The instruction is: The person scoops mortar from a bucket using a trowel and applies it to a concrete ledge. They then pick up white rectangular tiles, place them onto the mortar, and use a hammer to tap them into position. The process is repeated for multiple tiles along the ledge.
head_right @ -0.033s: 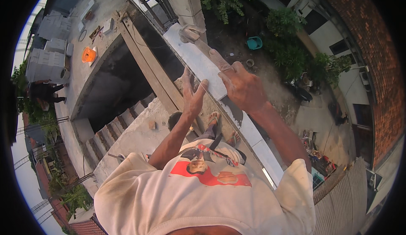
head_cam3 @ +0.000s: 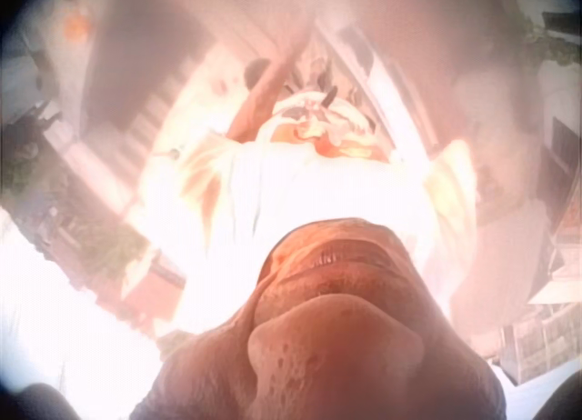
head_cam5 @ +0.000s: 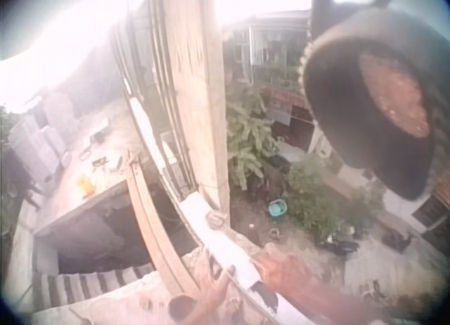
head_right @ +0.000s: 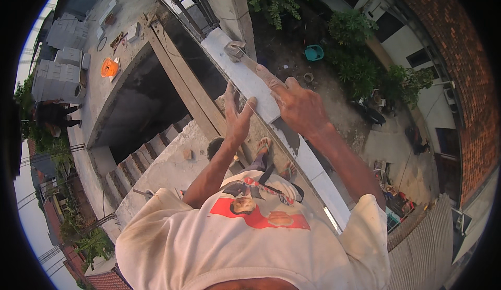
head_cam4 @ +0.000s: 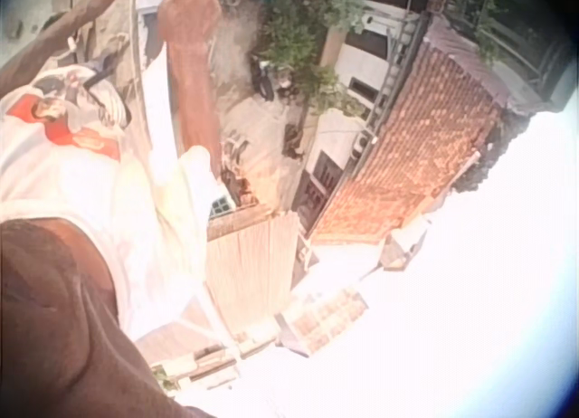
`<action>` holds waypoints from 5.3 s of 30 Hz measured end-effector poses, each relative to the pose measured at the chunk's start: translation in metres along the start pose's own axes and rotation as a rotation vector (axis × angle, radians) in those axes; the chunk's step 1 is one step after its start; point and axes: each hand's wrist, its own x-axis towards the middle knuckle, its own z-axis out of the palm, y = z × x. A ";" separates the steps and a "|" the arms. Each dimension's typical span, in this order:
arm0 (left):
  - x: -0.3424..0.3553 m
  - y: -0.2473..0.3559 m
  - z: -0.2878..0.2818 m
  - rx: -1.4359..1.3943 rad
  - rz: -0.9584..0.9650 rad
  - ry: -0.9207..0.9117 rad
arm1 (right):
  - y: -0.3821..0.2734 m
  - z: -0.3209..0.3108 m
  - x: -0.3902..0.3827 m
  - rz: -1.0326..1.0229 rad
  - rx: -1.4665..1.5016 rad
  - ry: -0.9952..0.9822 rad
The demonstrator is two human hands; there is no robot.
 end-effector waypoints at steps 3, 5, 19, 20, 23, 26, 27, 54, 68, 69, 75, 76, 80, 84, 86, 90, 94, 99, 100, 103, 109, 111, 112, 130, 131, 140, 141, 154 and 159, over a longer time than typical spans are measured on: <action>-0.001 0.001 0.000 -0.023 0.008 0.007 | 0.006 -0.001 0.000 -0.011 -0.018 -0.027; -0.002 -0.004 -0.002 -0.027 0.018 0.028 | 0.002 -0.006 0.005 -0.030 0.048 0.043; -0.007 0.000 0.009 -0.060 0.000 0.068 | 0.000 -0.001 0.007 -0.027 -0.127 -0.093; -0.009 0.000 0.008 -0.055 -0.010 0.061 | 0.002 -0.003 0.003 -0.014 -0.105 -0.102; -0.005 -0.001 0.011 -0.053 -0.001 0.077 | 0.001 -0.015 0.010 -0.017 -0.023 -0.044; 0.001 0.000 0.009 -0.023 0.008 0.091 | -0.004 -0.010 0.008 -0.031 0.010 0.023; -0.003 0.000 0.008 -0.008 0.001 0.088 | 0.001 -0.006 0.010 -0.007 -0.048 -0.040; 0.039 0.005 -0.034 -0.077 -0.129 0.236 | 0.003 -0.042 -0.052 0.036 0.114 -0.022; 0.044 0.010 -0.038 -0.059 -0.145 0.223 | -0.014 -0.032 -0.088 0.043 -0.011 -0.065; 0.046 0.009 -0.038 -0.068 -0.149 0.224 | -0.013 -0.033 -0.086 0.058 -0.047 -0.104; 0.050 0.007 -0.033 -0.129 -0.142 0.234 | -0.022 -0.047 -0.082 0.134 -0.157 -0.293; 0.051 0.007 -0.030 -0.148 -0.146 0.236 | -0.021 -0.049 -0.088 0.124 -0.120 -0.250; 0.046 0.010 -0.029 -0.151 -0.152 0.219 | -0.042 -0.076 -0.108 0.240 0.086 -0.015; 0.036 -0.014 -0.043 -0.212 -0.078 0.235 | -0.095 -0.121 -0.162 0.269 -0.029 0.059; 0.025 -0.024 -0.050 -0.194 -0.046 0.255 | -0.115 -0.123 -0.193 0.405 0.295 -0.052; -0.015 -0.072 -0.059 0.060 -0.148 0.323 | -0.145 -0.095 -0.247 0.477 0.678 -0.161; -0.091 -0.133 -0.078 0.363 -0.388 0.192 | -0.132 -0.002 -0.361 0.748 0.719 -0.311; -0.230 -0.180 -0.132 0.469 -0.936 -0.399 | -0.148 0.043 -0.557 1.071 0.604 0.018; -0.264 -0.189 -0.140 0.494 -1.048 -0.464 | -0.156 0.039 -0.595 1.146 0.583 0.069; -0.340 -0.205 -0.149 0.568 -1.235 -0.684 | -0.185 0.031 -0.696 1.366 0.357 0.408; -0.399 -0.194 -0.133 0.544 -1.150 -0.838 | -0.181 0.021 -0.854 1.519 -0.080 0.722; -0.399 -0.185 -0.120 0.535 -1.115 -0.869 | -0.174 0.002 -0.884 1.594 -0.195 0.616; -0.407 -0.180 -0.125 0.504 -1.092 -0.840 | -0.152 -0.011 -0.892 1.595 -0.232 0.501; -0.472 -0.121 -0.210 0.777 -0.673 -0.885 | 0.089 0.152 -0.964 2.319 0.185 1.048; -0.474 -0.119 -0.208 0.580 -0.907 -0.703 | 0.087 0.165 -0.977 2.233 0.193 1.163; -0.555 -0.151 -0.248 0.476 -1.064 -0.305 | 0.064 0.155 -0.961 2.054 0.658 1.320; -0.550 -0.135 -0.225 0.437 -1.137 -0.262 | 0.051 0.151 -0.965 2.037 0.709 1.352; -0.595 -0.215 -0.292 0.221 -1.402 -0.011 | -0.074 0.343 -0.733 1.965 1.047 -0.051; -0.531 -0.287 -0.330 0.447 -1.306 -0.031 | -0.097 0.455 -0.500 1.065 0.576 -0.473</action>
